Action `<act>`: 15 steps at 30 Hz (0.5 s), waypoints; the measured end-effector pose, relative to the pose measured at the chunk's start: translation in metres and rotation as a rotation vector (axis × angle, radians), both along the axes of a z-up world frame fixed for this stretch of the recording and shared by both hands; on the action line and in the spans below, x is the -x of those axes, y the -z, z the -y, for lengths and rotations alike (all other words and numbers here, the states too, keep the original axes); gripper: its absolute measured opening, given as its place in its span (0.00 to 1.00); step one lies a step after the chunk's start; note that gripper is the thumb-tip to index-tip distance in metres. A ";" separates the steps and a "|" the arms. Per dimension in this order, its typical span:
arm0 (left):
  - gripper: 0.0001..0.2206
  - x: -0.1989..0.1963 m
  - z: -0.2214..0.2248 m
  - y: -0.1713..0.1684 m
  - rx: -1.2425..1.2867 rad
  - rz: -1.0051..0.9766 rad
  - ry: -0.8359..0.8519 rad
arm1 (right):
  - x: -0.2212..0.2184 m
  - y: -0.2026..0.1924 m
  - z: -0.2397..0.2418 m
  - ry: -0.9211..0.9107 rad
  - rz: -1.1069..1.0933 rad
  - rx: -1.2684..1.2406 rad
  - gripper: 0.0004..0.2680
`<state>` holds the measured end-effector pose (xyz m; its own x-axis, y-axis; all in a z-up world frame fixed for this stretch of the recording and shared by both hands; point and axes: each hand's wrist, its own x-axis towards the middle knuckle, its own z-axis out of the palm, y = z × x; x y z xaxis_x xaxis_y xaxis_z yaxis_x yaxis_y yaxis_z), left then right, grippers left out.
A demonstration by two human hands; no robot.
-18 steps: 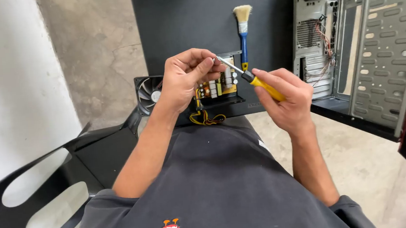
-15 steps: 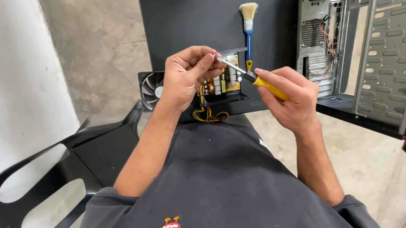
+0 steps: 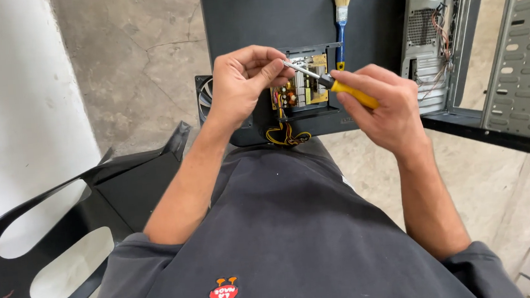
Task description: Reassembling a computer power supply unit by installing the cooling fan and screwing the metal outer casing back together.
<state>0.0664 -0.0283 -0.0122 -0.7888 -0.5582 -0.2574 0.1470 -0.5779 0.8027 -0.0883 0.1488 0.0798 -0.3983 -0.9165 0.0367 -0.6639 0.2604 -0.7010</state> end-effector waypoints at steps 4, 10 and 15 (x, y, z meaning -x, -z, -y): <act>0.04 -0.003 0.012 0.024 0.091 -0.010 0.060 | -0.003 0.019 0.006 0.076 0.223 -0.035 0.05; 0.01 -0.022 0.007 0.087 0.395 0.092 0.180 | -0.027 0.067 -0.003 0.322 0.718 -0.122 0.06; 0.01 -0.037 -0.014 0.136 0.668 0.191 0.073 | -0.058 0.095 -0.014 0.370 0.558 -0.139 0.08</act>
<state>0.1035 -0.0147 -0.1481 -0.8055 -0.5923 -0.0157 -0.0528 0.0454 0.9976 -0.0308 0.1625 -0.0155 -0.6115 -0.6976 -0.3733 -0.0627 0.5131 -0.8561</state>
